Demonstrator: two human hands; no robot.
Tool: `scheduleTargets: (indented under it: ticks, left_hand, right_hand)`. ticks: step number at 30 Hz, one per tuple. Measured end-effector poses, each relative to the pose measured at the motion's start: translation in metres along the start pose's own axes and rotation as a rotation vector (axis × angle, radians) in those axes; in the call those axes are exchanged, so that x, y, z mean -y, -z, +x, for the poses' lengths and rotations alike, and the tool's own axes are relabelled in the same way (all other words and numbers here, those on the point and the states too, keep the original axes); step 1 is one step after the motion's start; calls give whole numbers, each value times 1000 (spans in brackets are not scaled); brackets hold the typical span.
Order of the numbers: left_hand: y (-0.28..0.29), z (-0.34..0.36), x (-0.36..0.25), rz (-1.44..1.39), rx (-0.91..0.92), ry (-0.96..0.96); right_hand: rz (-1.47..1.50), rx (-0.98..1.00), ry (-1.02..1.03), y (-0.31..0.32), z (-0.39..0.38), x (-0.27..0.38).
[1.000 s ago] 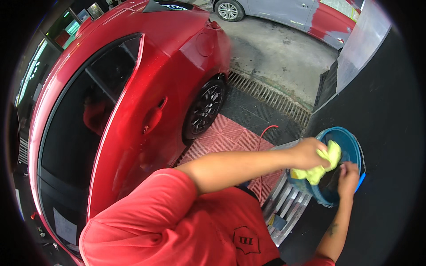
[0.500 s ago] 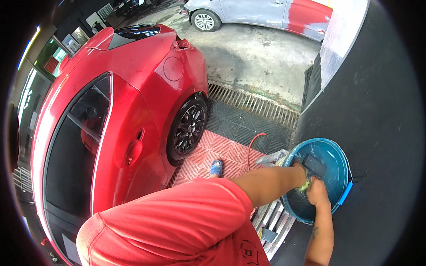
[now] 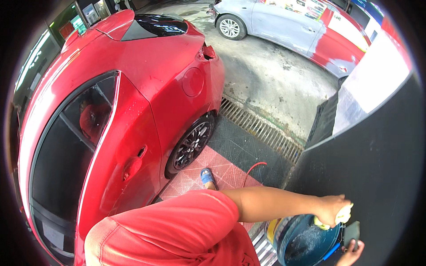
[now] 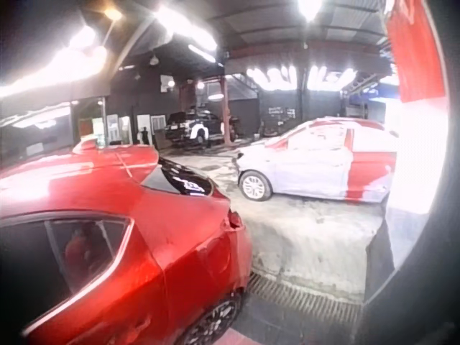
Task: The person wet-sands the rear exterior panels of a red car using a sanding block and a cloth, frequently dipping the cloth into a bucket of water to wet the surface.
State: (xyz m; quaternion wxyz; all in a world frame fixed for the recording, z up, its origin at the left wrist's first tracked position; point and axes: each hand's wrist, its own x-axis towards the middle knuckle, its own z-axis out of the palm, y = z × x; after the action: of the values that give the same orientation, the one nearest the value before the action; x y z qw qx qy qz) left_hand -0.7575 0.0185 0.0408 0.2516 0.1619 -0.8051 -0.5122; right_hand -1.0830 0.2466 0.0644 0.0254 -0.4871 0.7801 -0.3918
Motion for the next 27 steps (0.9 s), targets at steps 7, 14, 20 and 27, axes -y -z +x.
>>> scheduleTargets:
  ticks: [7, 14, 20, 27]
  left_hand:
    - [259, -74, 75, 213, -813, -1]
    - [461, -269, 126, 215, -1202, 241]
    - [484, -436, 133, 914, -1312, 384]
    - [442, -556, 106, 1431, -1225, 633]
  right_hand:
    - [384, -255, -269, -114, 39, 232]
    - [1200, 218, -289, -267, 89, 238]
    - [1381, 587, -487, -453, 124, 297]
    - [1292, 610, -594, -589, 172, 372]
